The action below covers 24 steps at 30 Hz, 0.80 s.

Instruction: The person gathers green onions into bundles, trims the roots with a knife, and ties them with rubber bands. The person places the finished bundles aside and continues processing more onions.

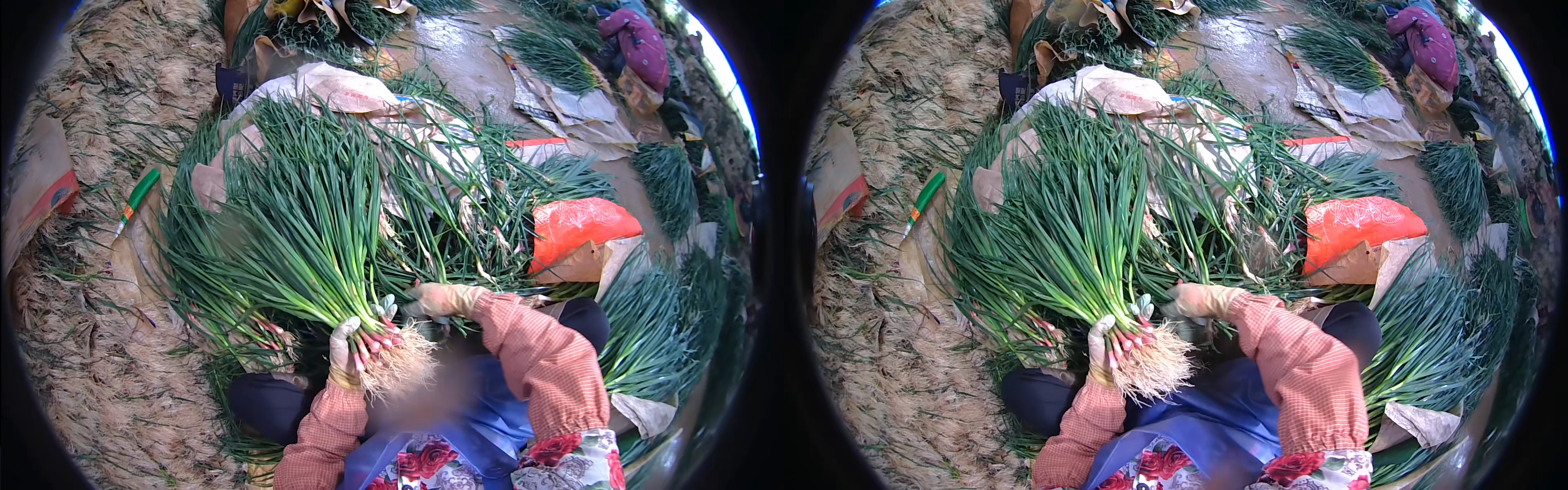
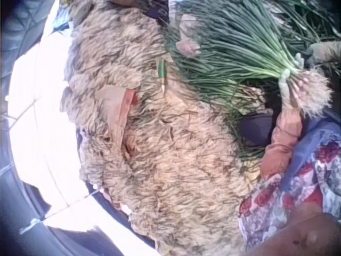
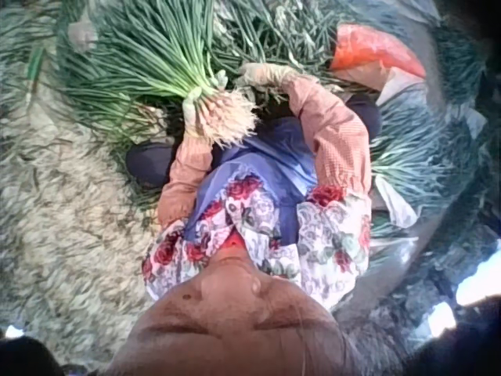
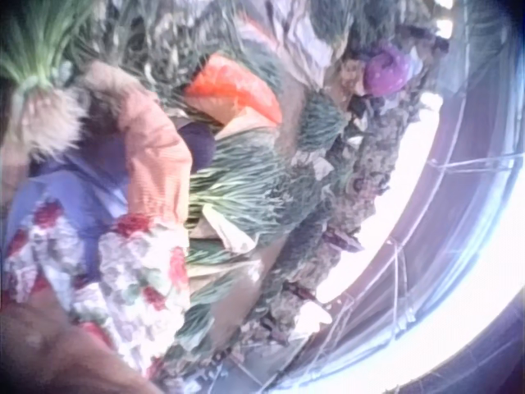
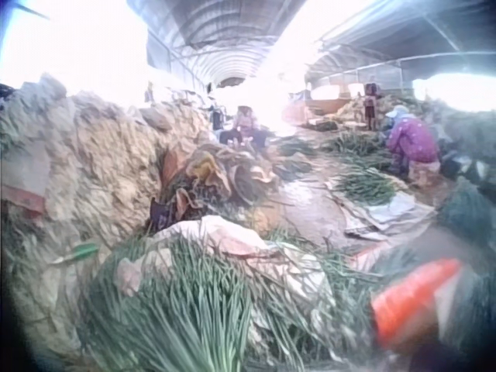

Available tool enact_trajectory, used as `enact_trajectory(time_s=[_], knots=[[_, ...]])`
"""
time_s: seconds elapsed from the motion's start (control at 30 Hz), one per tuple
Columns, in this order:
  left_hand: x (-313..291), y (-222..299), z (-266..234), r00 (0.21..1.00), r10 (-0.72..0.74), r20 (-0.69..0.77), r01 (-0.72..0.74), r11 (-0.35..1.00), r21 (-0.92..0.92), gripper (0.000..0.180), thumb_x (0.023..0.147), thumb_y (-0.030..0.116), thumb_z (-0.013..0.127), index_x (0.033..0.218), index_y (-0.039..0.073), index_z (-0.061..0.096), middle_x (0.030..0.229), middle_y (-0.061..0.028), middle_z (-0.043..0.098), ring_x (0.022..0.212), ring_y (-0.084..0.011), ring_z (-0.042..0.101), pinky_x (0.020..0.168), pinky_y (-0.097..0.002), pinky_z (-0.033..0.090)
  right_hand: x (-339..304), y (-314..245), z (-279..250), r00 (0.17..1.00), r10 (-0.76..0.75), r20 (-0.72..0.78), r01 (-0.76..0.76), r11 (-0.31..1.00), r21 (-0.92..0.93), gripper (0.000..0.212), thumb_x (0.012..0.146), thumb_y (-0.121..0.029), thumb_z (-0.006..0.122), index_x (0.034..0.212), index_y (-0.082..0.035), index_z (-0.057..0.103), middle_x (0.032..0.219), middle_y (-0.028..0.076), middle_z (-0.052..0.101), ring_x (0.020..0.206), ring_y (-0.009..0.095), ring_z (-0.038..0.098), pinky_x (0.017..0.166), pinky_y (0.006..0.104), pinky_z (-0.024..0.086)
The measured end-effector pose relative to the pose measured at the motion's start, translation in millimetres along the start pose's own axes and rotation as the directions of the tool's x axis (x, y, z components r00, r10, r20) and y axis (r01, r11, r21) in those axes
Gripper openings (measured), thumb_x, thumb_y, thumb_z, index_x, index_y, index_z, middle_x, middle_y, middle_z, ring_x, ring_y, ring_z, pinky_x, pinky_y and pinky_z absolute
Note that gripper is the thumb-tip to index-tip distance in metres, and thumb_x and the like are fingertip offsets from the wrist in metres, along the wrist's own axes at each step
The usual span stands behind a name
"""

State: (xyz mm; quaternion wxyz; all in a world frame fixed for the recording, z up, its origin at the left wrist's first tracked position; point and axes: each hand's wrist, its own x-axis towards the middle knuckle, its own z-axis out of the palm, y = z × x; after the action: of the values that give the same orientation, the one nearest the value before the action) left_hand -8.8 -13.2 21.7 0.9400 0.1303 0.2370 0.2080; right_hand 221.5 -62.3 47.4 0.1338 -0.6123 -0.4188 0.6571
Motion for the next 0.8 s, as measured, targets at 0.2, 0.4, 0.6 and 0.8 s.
enact_trajectory(time_s=[0.2, 0.4, 0.6, 0.8], knots=[[2, -1, 8, 0.999, -0.047, 0.011, 0.048, 0.992, -0.121, 0.069, 0.081, 0.028, 0.056, 0.135, -0.007, 0.033, 0.14, -0.0233, 0.035, 0.11, -0.0324, 0.052, 0.088, -0.0393, 0.048, -55, 44, -90, 0.928, 0.185, -0.324, -0.359, 0.682, -0.637, 0.047, 0.084, -0.04, 0.057, 0.12, -0.009, 0.058, 0.108, 0.013, 0.065, 0.099, 0.024, 0.063, 0.085, 0.0392, 0.048], [-1, 6, -1, 0.982, -0.018, 0.189, 0.05, 0.985, -0.165, 0.066, 0.086, 0.032, 0.052, 0.139, -0.002, 0.03, 0.128, -0.022, 0.05, 0.097, -0.0298, 0.059, 0.087, -0.0454, 0.048, -49, -23, -98, 0.827, -0.336, -0.45, -0.154, 0.635, -0.757, 0.031, 0.086, -0.036, 0.056, 0.105, -0.012, 0.065, 0.092, 0.012, 0.068, 0.087, 0.026, 0.066, 0.079, 0.0373, 0.05], [-41, 60, 41, 0.858, 0.069, 0.51, 0.101, 0.949, -0.298, 0.055, 0.085, 0.021, 0.059, 0.13, -0.001, 0.038, 0.095, -0.0114, 0.057, 0.081, -0.0186, 0.054, 0.073, -0.0378, 0.048, 82, -26, -102, 0.677, -0.212, -0.705, 0.255, 0.966, -0.045, 0.023, 0.083, -0.023, 0.06, 0.099, -0.007, 0.065, 0.095, 0.017, 0.067, 0.09, 0.031, 0.064, 0.08, 0.0376, 0.048], [-74, 114, 79, 0.743, 0.378, 0.552, -0.31, 0.926, -0.217, 0.047, 0.083, 0.011, 0.063, 0.122, -0.004, 0.042, 0.1, -0.0155, 0.06, 0.081, -0.0177, 0.06, 0.074, -0.0374, 0.051, 188, -43, -34, 0.358, -0.056, -0.932, 0.135, 0.991, -0.007, 0.077, 0.063, -0.018, 0.079, 0.125, 0.004, 0.039, 0.112, 0.022, 0.06, 0.105, 0.035, 0.058, 0.096, 0.0372, 0.043]])
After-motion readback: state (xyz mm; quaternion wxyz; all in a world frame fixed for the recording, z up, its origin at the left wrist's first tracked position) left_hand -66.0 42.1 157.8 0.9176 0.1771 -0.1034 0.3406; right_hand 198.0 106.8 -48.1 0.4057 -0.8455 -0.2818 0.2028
